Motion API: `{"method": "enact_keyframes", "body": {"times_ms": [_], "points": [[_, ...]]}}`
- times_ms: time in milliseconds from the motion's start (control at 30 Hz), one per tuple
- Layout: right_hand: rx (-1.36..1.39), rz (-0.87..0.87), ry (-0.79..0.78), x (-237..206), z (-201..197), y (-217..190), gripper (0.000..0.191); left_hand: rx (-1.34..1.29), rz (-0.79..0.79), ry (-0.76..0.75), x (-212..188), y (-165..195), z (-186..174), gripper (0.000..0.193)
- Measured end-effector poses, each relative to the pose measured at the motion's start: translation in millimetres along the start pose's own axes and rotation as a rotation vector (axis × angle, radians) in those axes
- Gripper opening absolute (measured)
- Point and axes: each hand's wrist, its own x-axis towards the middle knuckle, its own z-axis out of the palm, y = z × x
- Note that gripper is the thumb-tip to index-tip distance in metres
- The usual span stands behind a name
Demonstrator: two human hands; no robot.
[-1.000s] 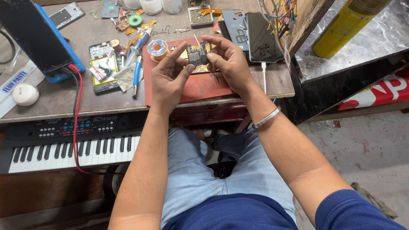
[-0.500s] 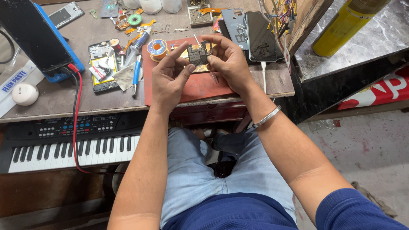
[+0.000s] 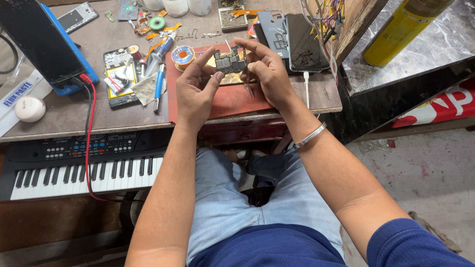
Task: The person uses tweezers to manipulate small components on a smartphone motherboard held in a vise. They repeatedly probe and adjust tiny parts, then lift the board to inspect it from different angles. The work continues with careful placement and repositioning of components.
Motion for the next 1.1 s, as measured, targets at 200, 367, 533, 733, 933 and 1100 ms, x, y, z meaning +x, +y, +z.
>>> {"method": "enact_keyframes", "body": {"times_ms": [200,367,533,733,933,1100], "points": [[-0.097,-0.027,-0.003,0.0,3.4,-0.1,0.048,0.001,0.008,0.003,0.0,0.1,0.6,0.052],[-0.098,-0.025,-0.008,0.2,4.8,-0.8,0.049,0.012,0.009,0.008,-0.2,-0.1,0.9,0.052],[-0.014,0.005,0.015,-0.5,2.4,-0.1,0.049,0.004,0.020,0.005,-0.6,-0.8,1.0,0.051],[-0.008,0.022,0.046,-0.3,2.8,0.7,0.043,0.013,0.029,0.005,-1.1,-1.1,0.5,0.051],[-0.078,0.007,0.032,-1.1,4.2,0.1,0.039,0.002,0.025,0.001,-1.4,-0.5,0.3,0.051],[-0.035,0.033,0.036,0.4,4.7,1.8,0.041,-0.002,0.028,0.033,-0.6,-0.3,0.7,0.055]]}}
